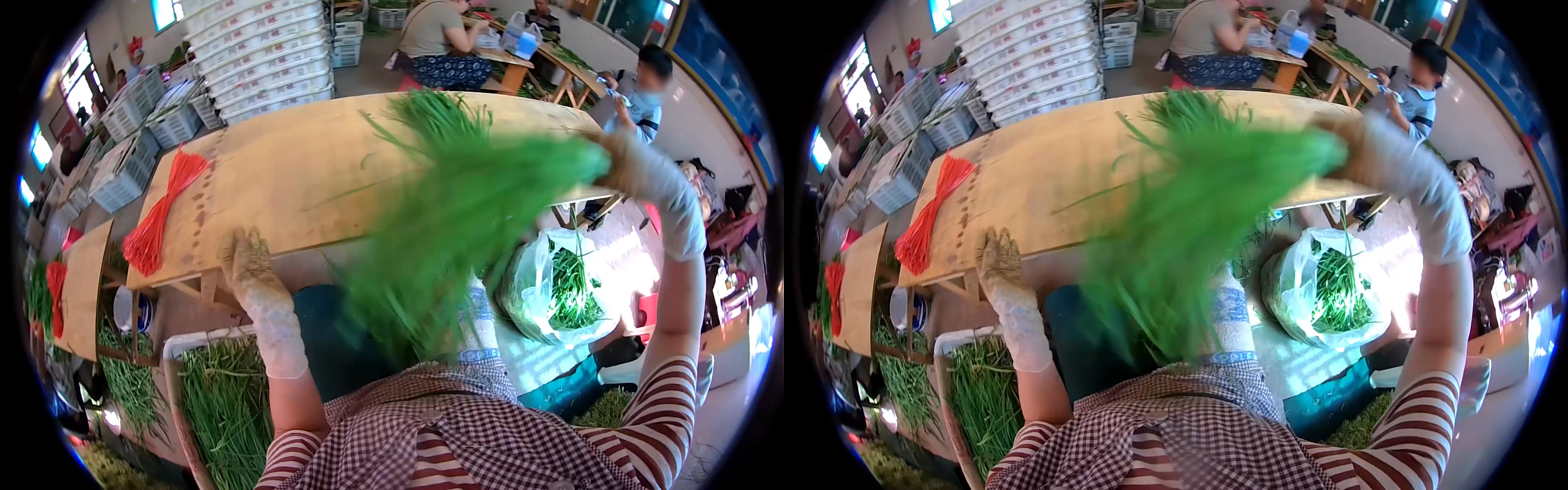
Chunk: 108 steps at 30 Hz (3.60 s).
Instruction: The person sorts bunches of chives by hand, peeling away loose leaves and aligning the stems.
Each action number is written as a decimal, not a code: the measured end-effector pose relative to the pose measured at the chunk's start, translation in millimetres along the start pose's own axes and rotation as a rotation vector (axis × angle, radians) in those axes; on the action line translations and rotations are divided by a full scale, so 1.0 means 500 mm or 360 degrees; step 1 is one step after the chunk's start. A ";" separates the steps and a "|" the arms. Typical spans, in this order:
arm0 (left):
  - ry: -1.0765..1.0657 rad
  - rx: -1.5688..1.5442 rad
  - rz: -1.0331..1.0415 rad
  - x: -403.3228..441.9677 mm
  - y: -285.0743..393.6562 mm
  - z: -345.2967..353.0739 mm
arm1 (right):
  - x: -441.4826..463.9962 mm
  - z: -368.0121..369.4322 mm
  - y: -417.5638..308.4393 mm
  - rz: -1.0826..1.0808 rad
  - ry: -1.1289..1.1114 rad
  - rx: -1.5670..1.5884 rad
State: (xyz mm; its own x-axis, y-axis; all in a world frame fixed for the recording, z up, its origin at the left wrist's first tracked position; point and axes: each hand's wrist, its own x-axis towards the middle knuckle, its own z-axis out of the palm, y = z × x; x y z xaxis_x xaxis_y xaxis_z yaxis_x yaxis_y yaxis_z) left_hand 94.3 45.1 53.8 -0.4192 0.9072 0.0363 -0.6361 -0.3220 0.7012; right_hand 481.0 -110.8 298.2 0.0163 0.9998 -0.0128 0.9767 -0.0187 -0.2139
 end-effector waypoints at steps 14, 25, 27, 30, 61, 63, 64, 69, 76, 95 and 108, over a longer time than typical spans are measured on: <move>-0.1022 0.0489 -0.0132 -0.143 -0.305 0.201 | 0.225 0.436 0.261 0.0712 0.0250 -0.0235; -0.1551 0.2095 0.0718 -0.211 -0.349 0.294 | 0.196 0.345 0.339 0.0160 -0.0174 0.1562; -0.1561 0.2219 0.0722 -0.216 -0.350 0.304 | 0.218 0.342 0.353 0.0257 -0.0167 0.1585; -0.1618 0.2275 0.0722 -0.223 -0.366 0.330 | 0.292 0.367 0.363 0.0536 -0.0089 0.1283; 0.1016 0.3251 -0.0612 -0.648 0.521 -1.017 | 0.169 0.783 -0.655 -0.1024 -0.0935 0.1160; 0.0782 0.3576 -0.1169 -0.637 0.470 -1.017 | 0.169 0.800 -0.680 -0.1101 -0.0989 0.1101; 0.0635 0.3716 -0.1460 -0.639 0.446 -1.022 | 0.166 0.811 -0.689 -0.1136 -0.1018 0.1074; 0.1162 0.3613 -0.1668 -0.634 0.414 -1.127 | 0.172 0.844 -0.716 -0.1105 -0.1172 0.1013; 0.0987 0.3786 -0.1162 -0.614 0.472 -0.997 | 0.140 0.864 -0.804 -0.1568 -0.1129 0.0755; 0.0957 0.2753 0.0609 -0.453 0.560 -0.629 | -0.063 0.958 -1.112 -0.1951 -0.1349 0.1565; 0.0639 0.2199 0.0610 -0.365 0.413 -0.656 | 0.022 0.879 -1.072 -0.2515 -0.1235 0.1455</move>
State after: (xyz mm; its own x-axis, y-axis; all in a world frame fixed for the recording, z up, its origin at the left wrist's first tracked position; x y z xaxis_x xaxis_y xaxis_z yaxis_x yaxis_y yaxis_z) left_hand -173.1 -276.1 -41.4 -0.7071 0.6215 0.3372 0.5570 0.1959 0.8071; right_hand -136.6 -93.8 -16.5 -0.9275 -0.0841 0.3641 -0.3588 0.4726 -0.8049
